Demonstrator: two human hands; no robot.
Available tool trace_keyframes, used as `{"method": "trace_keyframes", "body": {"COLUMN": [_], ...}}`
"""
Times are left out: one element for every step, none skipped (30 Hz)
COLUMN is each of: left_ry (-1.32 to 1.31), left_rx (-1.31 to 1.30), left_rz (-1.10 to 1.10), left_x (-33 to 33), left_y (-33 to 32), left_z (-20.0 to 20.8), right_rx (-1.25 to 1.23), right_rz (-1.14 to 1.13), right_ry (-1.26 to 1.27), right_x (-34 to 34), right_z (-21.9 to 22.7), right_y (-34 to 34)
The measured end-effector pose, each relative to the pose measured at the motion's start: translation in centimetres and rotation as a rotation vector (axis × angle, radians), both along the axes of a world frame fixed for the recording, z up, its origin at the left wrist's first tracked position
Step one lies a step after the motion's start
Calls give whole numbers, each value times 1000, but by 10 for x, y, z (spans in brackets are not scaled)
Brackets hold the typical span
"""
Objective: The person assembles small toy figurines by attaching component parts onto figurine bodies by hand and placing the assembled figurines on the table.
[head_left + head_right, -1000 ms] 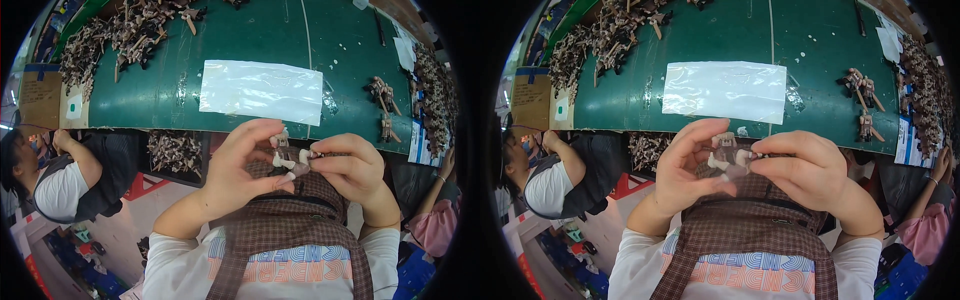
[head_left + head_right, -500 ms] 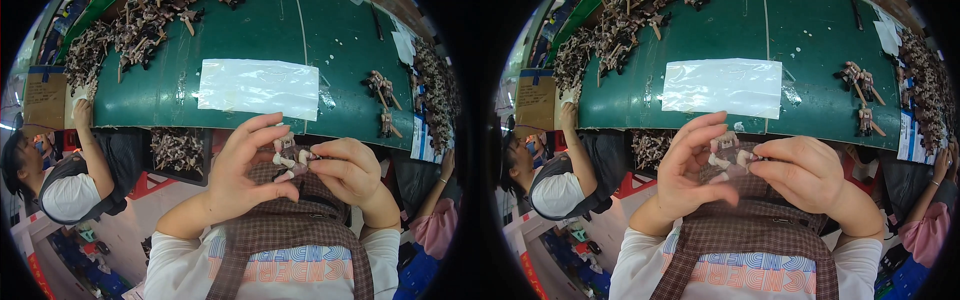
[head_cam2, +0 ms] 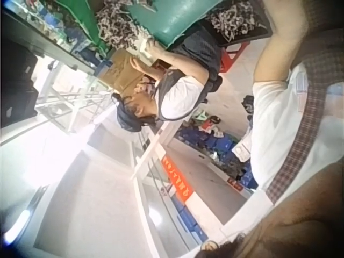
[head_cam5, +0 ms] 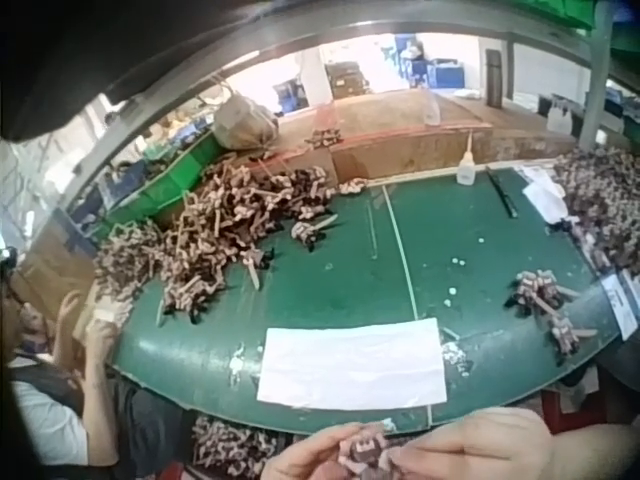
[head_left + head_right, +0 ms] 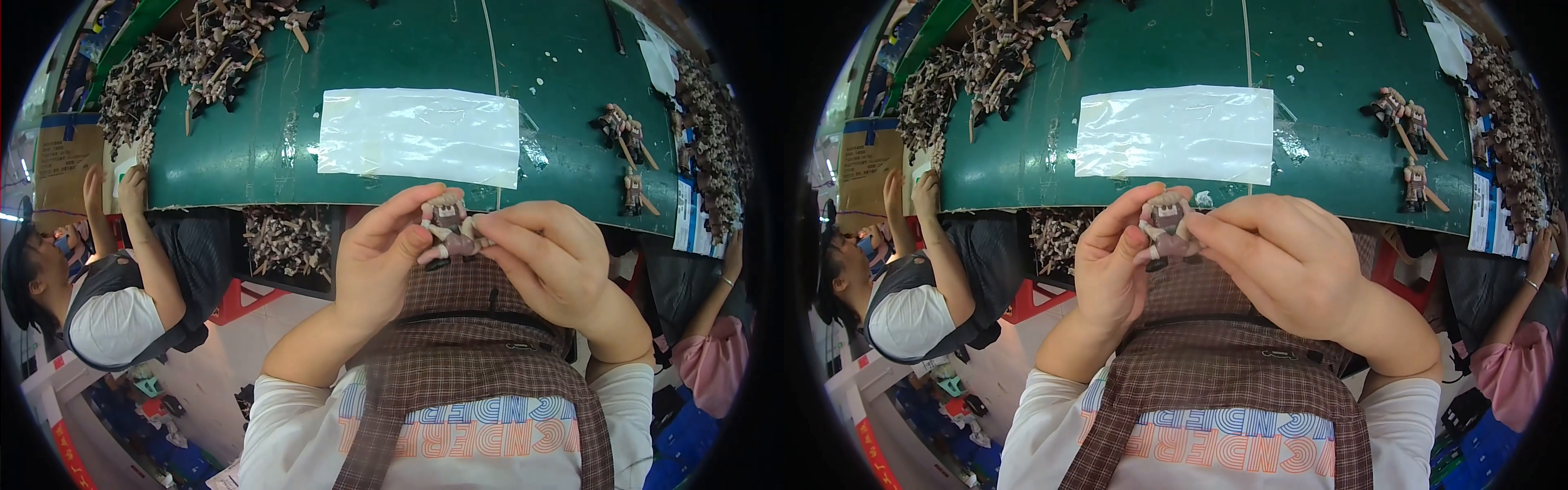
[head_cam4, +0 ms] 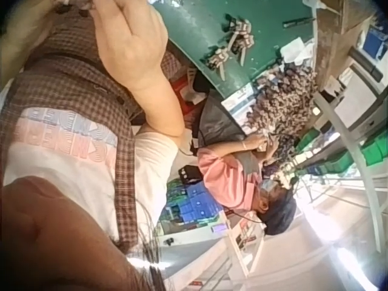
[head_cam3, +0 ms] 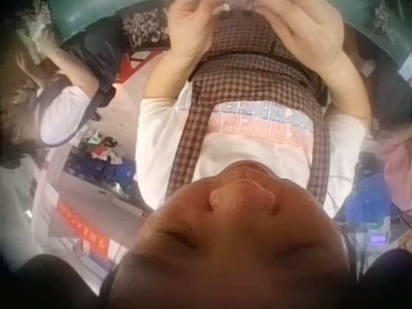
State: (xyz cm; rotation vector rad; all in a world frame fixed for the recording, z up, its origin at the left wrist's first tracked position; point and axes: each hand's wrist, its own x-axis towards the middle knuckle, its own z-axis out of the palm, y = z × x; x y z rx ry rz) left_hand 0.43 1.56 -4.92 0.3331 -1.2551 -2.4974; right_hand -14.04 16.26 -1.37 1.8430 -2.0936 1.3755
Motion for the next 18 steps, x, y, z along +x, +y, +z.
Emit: {"method": "trace_keyframes", "body": {"left_ry": [-46,-92,-113,-114,-149,-184,-184,-204,-224,-223,-233,-242,-243,-245,-247,-246,-268,-291], "left_rx": [0,-1,0,0,8,15,14,82,149,148,148,149,149,162,176,174,170,166], "left_rz": [34,68,85,84,110,135,135,142,149,149,151,153,152,155,157,159,160,160], "left_x": [0,1,2,3,2,2,2,2,2,2,3,3,3,3,3,3,3,3], "left_y": [1,2,3,5,6,8,10,12,13,15,16,18,19,21,22,23,24,24], "left_z": [0,0,-2,-1,1,3,4,6,6,6,5,5,5,5,5,4,3,2], "right_rx": [1,2,3,3,24,44,43,63,83,82,67,53,53,36,19,17,21,26], "right_rz": [-2,7,17,16,15,14,14,7,0,0,6,13,11,13,14,16,13,10], "right_ry": [-1,0,1,0,2,3,3,-16,-35,-35,17,68,68,114,161,162,210,258], "right_x": [0,0,1,2,3,5,7,9,10,10,8,7,7,6,6,5,5,5], "right_z": [-2,-6,-9,-11,-12,-13,-13,-13,-13,-16,-20,-23,-25,-27,-28,-28,-29,-29], "right_y": [-1,-2,-3,-4,-5,-7,-7,-8,-8,-7,-5,-5,-5,-4,-4,-3,-3,-3]}}
